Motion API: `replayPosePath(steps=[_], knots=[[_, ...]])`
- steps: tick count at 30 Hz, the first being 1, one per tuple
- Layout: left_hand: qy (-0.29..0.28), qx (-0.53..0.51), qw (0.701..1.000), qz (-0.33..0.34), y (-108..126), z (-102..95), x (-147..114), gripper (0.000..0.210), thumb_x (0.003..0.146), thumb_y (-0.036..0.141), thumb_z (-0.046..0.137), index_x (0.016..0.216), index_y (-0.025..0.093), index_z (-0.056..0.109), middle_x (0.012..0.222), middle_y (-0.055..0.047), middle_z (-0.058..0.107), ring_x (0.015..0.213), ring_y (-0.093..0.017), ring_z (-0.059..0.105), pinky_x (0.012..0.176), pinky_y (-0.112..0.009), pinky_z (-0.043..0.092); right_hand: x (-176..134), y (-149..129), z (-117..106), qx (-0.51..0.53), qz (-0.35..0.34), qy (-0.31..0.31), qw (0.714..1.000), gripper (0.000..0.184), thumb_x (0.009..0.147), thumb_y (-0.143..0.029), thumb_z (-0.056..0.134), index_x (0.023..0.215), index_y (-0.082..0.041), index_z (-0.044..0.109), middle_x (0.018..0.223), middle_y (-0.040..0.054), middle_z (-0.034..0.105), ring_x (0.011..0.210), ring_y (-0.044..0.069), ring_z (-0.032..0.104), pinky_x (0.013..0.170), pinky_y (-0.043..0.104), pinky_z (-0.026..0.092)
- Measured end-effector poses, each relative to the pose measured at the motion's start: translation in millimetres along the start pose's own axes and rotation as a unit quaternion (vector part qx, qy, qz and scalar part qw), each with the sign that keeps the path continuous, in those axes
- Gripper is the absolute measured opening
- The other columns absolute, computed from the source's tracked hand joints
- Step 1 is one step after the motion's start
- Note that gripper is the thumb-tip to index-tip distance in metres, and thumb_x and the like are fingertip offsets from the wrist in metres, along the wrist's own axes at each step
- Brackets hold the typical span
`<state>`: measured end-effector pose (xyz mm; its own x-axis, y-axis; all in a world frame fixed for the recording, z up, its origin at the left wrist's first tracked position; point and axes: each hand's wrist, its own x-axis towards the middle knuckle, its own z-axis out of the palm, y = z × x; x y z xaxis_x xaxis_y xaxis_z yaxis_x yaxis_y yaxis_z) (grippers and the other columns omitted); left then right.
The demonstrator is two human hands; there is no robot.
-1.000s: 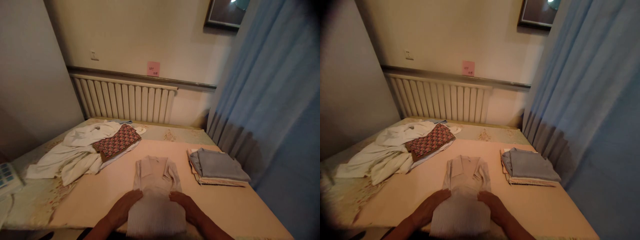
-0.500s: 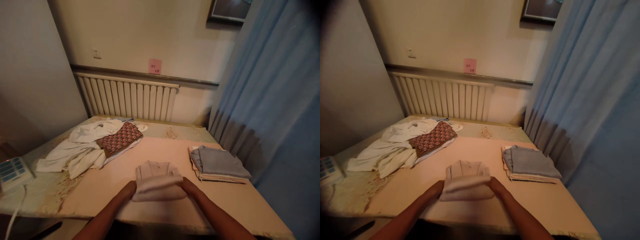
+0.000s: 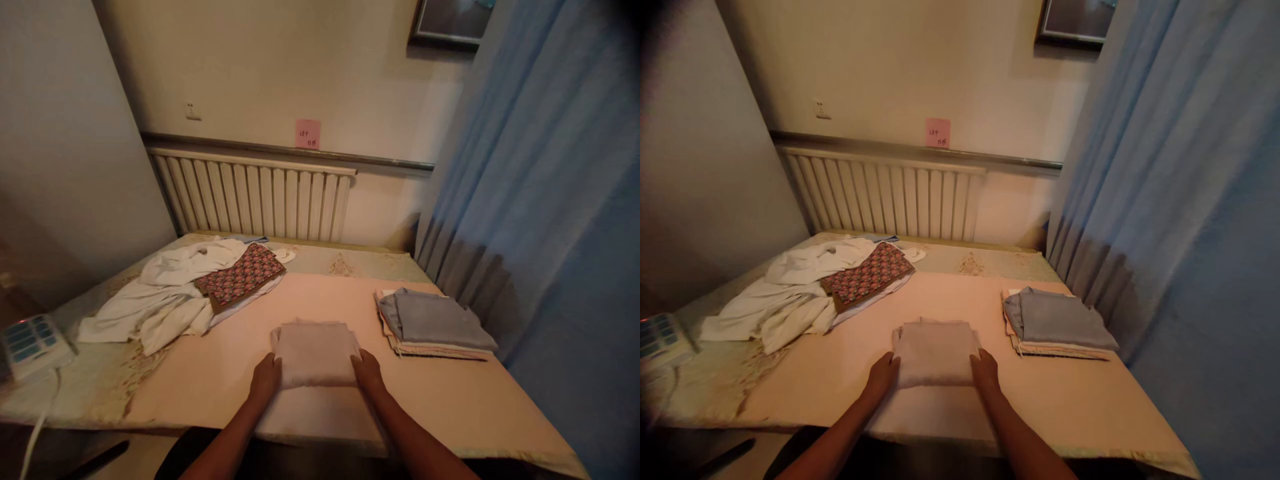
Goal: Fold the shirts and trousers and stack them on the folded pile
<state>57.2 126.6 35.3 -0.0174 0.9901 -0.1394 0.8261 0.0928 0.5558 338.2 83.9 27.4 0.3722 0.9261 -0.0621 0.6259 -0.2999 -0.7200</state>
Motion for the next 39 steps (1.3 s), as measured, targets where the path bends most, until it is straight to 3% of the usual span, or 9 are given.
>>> replayPosePath(steps=[5, 11, 18, 23, 27, 30, 35, 39], knots=[[0.016, 0.026, 1.0, -0.002, 1, 7.2, -20, 0.03, 0.096, 0.031, 0.029, 0.1, 0.018, 0.055, 0.105, -0.013, 0.068, 0.101, -0.023, 0.063, 0.083, -0.031, 0.043, -21, 4, 6, -0.04, -0.006, 0.063, 0.997, 0.025, 0.087, -0.024, 0.04, 0.085, -0.017, 0.064, 0.086, 0.0103, 0.07, 0.081, 0.021, 0.063, 0.073, 0.027, 0.041], [-0.016, 0.048, 0.999, 0.011, -6, 8.6, -48, 0.032, 0.096, 0.033, 0.029, 0.102, 0.018, 0.056, 0.101, -0.013, 0.07, 0.099, -0.025, 0.065, 0.082, -0.033, 0.043, -59, 24, -4, -0.08, -0.035, 0.052, 0.995, 0.03, 0.089, -0.025, 0.035, 0.084, -0.019, 0.064, 0.085, 0.0089, 0.07, 0.079, 0.02, 0.063, 0.07, 0.026, 0.041], [-0.026, 0.05, 0.998, 0.02, 5, -4.2, -30, 0.048, 0.096, 0.048, 0.026, 0.089, 0.017, 0.061, 0.096, -0.014, 0.072, 0.095, -0.026, 0.066, 0.079, -0.034, 0.044, -23, 14, -18, -0.121, -0.027, 0.006, 0.992, 0.032, 0.087, -0.038, 0.046, 0.074, -0.017, 0.066, 0.079, 0.0099, 0.07, 0.076, 0.021, 0.064, 0.066, 0.027, 0.039], [0.004, 0.049, 0.998, 0.037, 15, -1.3, -16, 0.032, 0.094, 0.037, 0.038, 0.092, 0.016, 0.062, 0.096, -0.011, 0.072, 0.092, -0.023, 0.067, 0.078, -0.03, 0.045, -15, 1, -16, -0.122, -0.035, 0.016, 0.992, 0.022, 0.084, -0.029, 0.05, 0.076, -0.016, 0.067, 0.083, 0.0105, 0.072, 0.078, 0.021, 0.065, 0.066, 0.026, 0.039], [0.068, 0.056, 0.993, 0.075, 20, 4.8, -22, 0.03, 0.097, 0.028, 0.033, 0.116, 0.018, 0.054, 0.12, -0.009, 0.065, 0.108, -0.019, 0.061, 0.088, -0.027, 0.042, -29, -8, -13, -0.111, -0.069, 0.069, 0.989, 0.029, 0.093, -0.029, 0.037, 0.092, -0.02, 0.065, 0.087, 0.0065, 0.071, 0.08, 0.019, 0.065, 0.068, 0.025, 0.039], [0.099, 0.079, 0.988, 0.087, 21, 9.0, -22, 0.031, 0.099, 0.031, 0.029, 0.115, 0.02, 0.053, 0.11, -0.008, 0.068, 0.098, -0.021, 0.064, 0.082, -0.03, 0.044, -32, -10, -6, -0.135, -0.077, 0.125, 0.98, 0.03, 0.096, -0.031, 0.034, 0.094, -0.021, 0.062, 0.08, 0.0053, 0.071, 0.075, 0.019, 0.065, 0.065, 0.025, 0.038], [0.126, 0.127, 0.979, 0.094, 20, 12.2, -15, 0.026, 0.096, 0.027, 0.037, 0.108, 0.016, 0.057, 0.102, -0.012, 0.067, 0.089, -0.024, 0.064, 0.076, -0.034, 0.046, -24, 4, 5, -0.186, -0.063, 0.115, 0.974, 0.021, 0.092, -0.025, 0.043, 0.1, -0.018, 0.062, 0.083, 0.0076, 0.071, 0.077, 0.02, 0.066, 0.066, 0.027, 0.042], [0.171, 0.157, 0.964, 0.131, 30, 14.9, -19, 0.03, 0.094, 0.02, 0.037, 0.115, 0.013, 0.056, 0.12, -0.016, 0.06, 0.113, -0.028, 0.054, 0.095, -0.043, 0.04, -24, 11, 6, -0.156, -0.15, 0.236, 0.947, 0.029, 0.09, -0.02, 0.042, 0.113, -0.011, 0.058, 0.102, 0.0143, 0.068, 0.096, 0.024, 0.063, 0.084, 0.036, 0.047]])
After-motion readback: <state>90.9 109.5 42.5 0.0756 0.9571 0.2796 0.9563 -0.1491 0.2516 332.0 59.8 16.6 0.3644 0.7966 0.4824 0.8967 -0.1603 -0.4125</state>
